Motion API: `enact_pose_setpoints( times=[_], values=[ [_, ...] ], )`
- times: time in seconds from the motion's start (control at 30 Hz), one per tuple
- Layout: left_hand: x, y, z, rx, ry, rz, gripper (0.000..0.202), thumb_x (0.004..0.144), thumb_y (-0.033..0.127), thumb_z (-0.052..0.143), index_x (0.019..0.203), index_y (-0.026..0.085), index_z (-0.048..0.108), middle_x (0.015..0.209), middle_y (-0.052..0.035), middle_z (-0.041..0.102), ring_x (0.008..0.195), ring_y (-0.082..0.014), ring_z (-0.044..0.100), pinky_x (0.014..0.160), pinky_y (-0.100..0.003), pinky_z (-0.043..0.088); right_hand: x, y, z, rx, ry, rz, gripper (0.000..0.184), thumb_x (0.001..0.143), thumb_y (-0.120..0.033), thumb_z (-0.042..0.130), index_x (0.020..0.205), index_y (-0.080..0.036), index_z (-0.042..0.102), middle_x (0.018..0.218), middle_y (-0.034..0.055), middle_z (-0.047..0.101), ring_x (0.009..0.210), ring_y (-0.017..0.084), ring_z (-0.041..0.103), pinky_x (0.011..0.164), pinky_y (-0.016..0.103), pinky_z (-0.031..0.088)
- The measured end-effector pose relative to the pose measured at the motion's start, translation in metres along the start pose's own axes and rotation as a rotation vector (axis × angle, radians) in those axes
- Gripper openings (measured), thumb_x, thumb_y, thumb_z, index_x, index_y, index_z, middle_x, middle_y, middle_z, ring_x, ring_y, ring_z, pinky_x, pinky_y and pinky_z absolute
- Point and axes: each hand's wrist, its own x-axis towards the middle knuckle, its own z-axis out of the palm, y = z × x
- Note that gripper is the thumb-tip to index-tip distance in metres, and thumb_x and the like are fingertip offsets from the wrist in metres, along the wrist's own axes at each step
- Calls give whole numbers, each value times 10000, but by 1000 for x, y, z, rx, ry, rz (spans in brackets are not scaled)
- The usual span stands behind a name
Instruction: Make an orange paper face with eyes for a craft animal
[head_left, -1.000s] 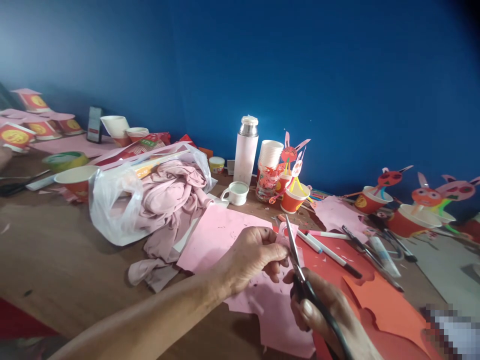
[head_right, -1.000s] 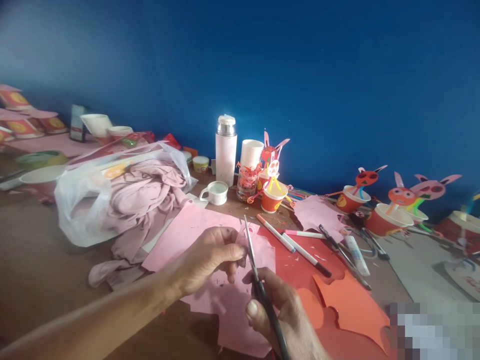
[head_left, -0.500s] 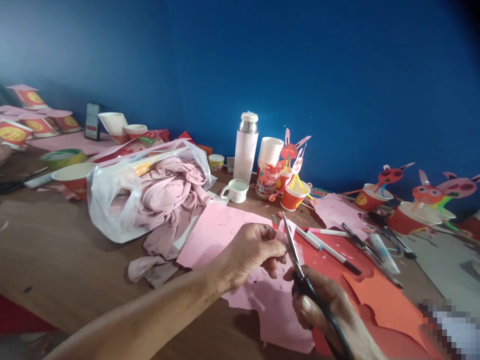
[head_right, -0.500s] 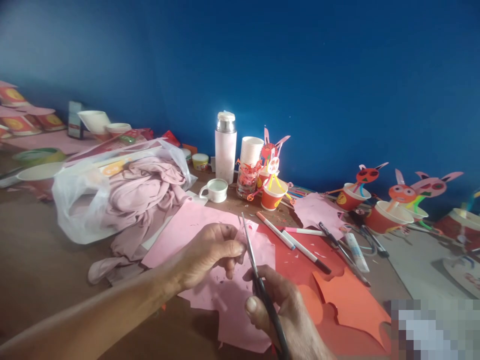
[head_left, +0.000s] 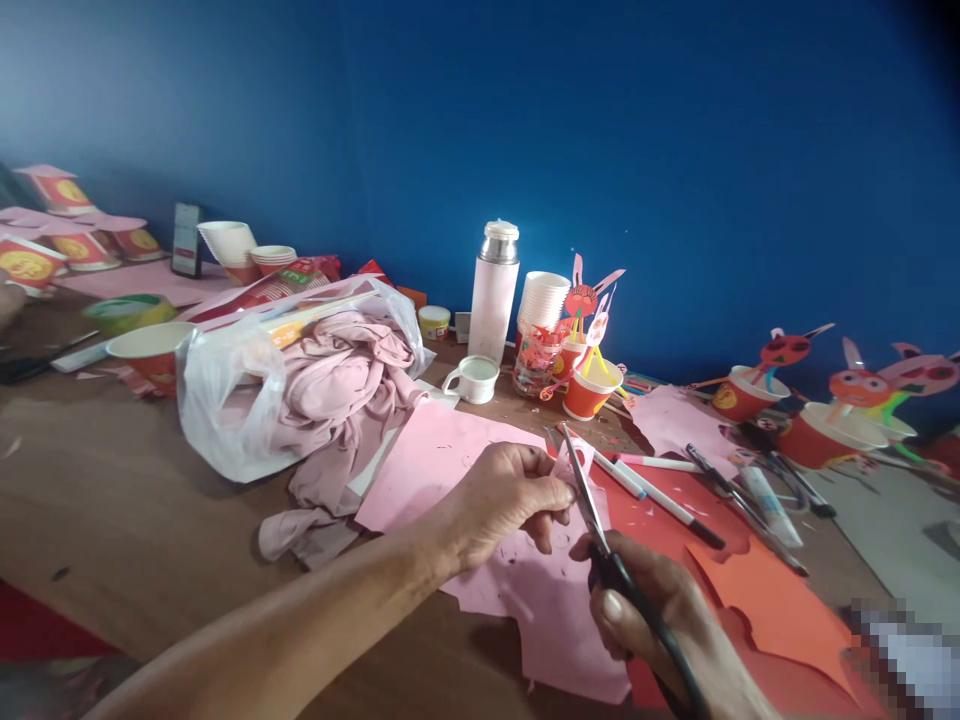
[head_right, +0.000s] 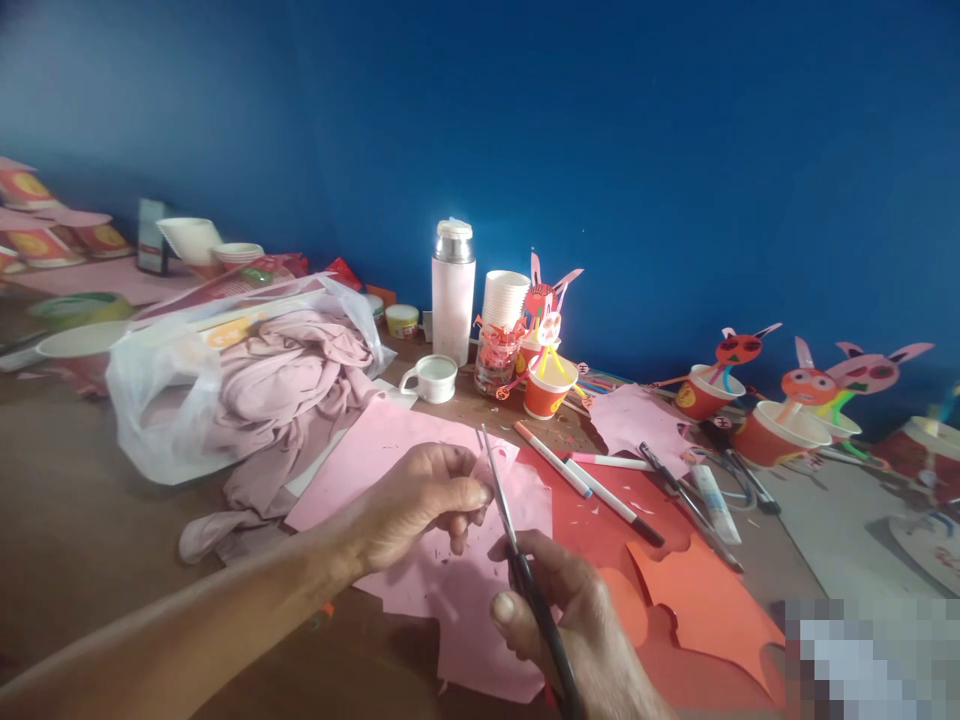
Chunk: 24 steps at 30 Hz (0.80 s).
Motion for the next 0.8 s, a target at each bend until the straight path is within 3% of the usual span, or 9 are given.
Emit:
enact_pose_setpoints(
  times=[0.53, 0.8],
  values=[
    [-1, -1, 2, -105, -38, -31, 148, 622, 223, 649, 633, 109, 557, 529, 32, 522, 397, -48, 456, 410, -181, 421, 3, 0, 0, 29, 33, -5, 460, 690, -538, 617, 942, -159, 546, 553, -46, 422, 488, 96, 384, 470, 237, 320],
    [0, -1, 0, -81, 4, -32, 122, 631, 210, 626, 595, 114, 560, 504, 35, 519, 369, -41, 425, 394, -186, 404, 2, 2, -1, 60, 29, 4, 475, 684, -538, 628, 953, -153, 553, 575, -44, 426, 492, 88, 374, 468, 229, 300]
  ],
)
